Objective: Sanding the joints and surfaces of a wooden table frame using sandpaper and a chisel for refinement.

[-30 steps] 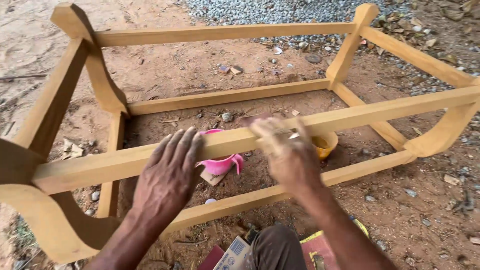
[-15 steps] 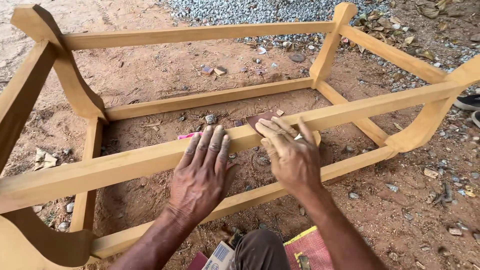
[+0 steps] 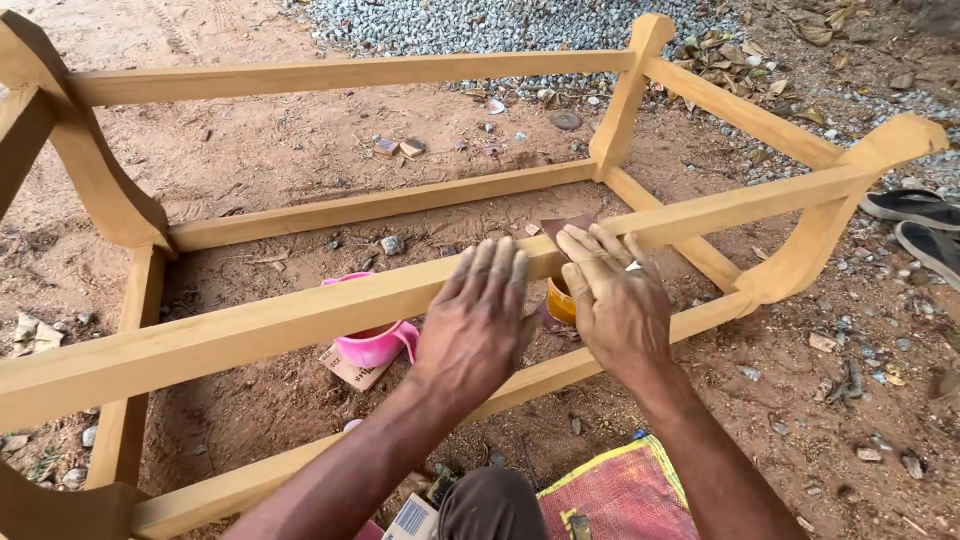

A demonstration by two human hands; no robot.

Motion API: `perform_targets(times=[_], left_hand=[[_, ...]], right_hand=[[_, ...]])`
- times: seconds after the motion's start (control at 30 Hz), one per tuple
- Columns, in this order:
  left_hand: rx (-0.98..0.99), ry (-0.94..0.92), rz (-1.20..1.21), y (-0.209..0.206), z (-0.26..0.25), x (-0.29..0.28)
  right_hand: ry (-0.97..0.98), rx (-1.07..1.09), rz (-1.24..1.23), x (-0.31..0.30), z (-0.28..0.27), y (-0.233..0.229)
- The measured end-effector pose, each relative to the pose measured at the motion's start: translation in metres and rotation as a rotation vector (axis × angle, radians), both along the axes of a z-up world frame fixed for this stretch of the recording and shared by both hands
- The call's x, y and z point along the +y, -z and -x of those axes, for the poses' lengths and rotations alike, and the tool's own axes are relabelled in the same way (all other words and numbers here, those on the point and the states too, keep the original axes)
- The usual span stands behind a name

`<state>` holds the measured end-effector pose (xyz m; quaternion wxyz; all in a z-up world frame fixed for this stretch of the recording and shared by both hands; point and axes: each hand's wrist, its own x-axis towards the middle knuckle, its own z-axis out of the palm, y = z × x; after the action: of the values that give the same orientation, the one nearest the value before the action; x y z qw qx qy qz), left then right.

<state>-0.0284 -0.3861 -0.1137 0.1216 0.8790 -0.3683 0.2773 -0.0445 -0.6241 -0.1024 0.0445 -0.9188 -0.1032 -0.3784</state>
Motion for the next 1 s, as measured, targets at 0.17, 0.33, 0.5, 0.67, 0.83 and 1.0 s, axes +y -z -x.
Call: perform_targets(times=[0.17,0.33,0.5,0.67,0.83,1.0], left_hand=[[-0.137,-0.032,-0.131,0.01,-0.018,-0.02],[-0.224,-0.04,-0.069,0.027,-0.018,-0.028],[-0.23,-0.05,-0.076,0.027,-0.025,-0.026],[-0.229,-0.043,-0.101,0.031,-0.029,-0.024],[-0.193,-0.072,-0.194,0.026,-0.028,-0.029],[-0.181,-0.102,-0.246,0.022,-0.029,-0.031]], right_hand=[[0.411,0.349,-0.359,-0.07,-0.005,-0.043],[0.34,0.144,-0.125,-0.125,-0.029,-0.004],[-0.03,-0.01,-0.063,0.009,0.004,0.003],[0.064,0.06,-0.039,-0.063,-0.013,-0.016],[0.472,0.232,-0.102,-0.151,-0.045,-0.007],[0.19,0.102,-0.131,-0.027,-0.004,-0.006]])
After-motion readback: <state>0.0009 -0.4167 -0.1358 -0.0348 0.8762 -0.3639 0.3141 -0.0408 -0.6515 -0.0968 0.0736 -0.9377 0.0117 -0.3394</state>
